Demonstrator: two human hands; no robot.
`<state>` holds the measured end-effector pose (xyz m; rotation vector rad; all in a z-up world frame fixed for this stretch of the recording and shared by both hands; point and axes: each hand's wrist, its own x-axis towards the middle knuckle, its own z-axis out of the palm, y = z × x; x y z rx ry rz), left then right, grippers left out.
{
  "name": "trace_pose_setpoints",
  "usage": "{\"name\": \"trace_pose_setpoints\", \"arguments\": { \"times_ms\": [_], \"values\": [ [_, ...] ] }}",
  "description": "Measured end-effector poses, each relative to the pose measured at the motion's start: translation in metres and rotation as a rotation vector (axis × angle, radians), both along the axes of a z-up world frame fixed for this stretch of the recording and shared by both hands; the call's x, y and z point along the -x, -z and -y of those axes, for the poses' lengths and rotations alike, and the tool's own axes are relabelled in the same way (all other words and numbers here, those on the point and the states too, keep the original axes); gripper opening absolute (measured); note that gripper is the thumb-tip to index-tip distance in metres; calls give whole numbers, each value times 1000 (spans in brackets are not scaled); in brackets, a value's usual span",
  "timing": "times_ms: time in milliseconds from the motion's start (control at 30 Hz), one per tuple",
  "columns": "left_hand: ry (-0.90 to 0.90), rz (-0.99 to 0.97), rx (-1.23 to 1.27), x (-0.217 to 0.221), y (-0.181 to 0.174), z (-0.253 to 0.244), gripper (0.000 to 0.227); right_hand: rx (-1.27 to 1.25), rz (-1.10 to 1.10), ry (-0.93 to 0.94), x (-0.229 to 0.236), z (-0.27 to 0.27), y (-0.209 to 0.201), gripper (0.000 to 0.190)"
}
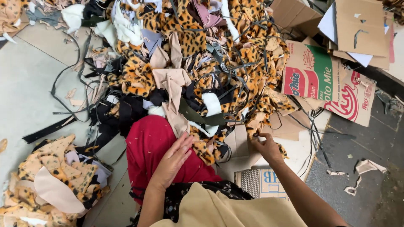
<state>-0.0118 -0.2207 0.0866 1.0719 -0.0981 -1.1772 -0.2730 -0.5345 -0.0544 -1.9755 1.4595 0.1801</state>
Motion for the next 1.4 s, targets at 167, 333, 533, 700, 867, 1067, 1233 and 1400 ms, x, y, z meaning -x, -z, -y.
{"name": "trace_pose_setpoints", "arguments": {
  "times_ms": [167,333,533,700,867,1067,1233,1400],
  "values": [
    [48,-39,-18,-9,12,10,63,-136,100,-98,-27,-2,-114,31],
    [107,-143,-56,-27,-5,13,68,-133,-135,-252,-44,23,-313,25],
    [137,-83,-108,-48,-28,-11,75,99,223,-240,-113,43,-333,16],
    [-175,-111,42,-55,-19,-68,80,-125,1024,-174,-148,17,-278,29],
    [-734,-400,59,-58,-66,-133,79,-703,612,-321,-276,-143,-199,8],
    [-829,-128,70,-17,-33,-247,88,-204,993,-997,-295,-225,-242,21],
    [-918,-94,154,-7,-42,-239,84,218,1082,-1533,-271,-288,-229,30],
    [-1115,-288,-15,-14,-18,-210,44,-307,584,-1790,-269,-311,-186,26]
  ]
}}
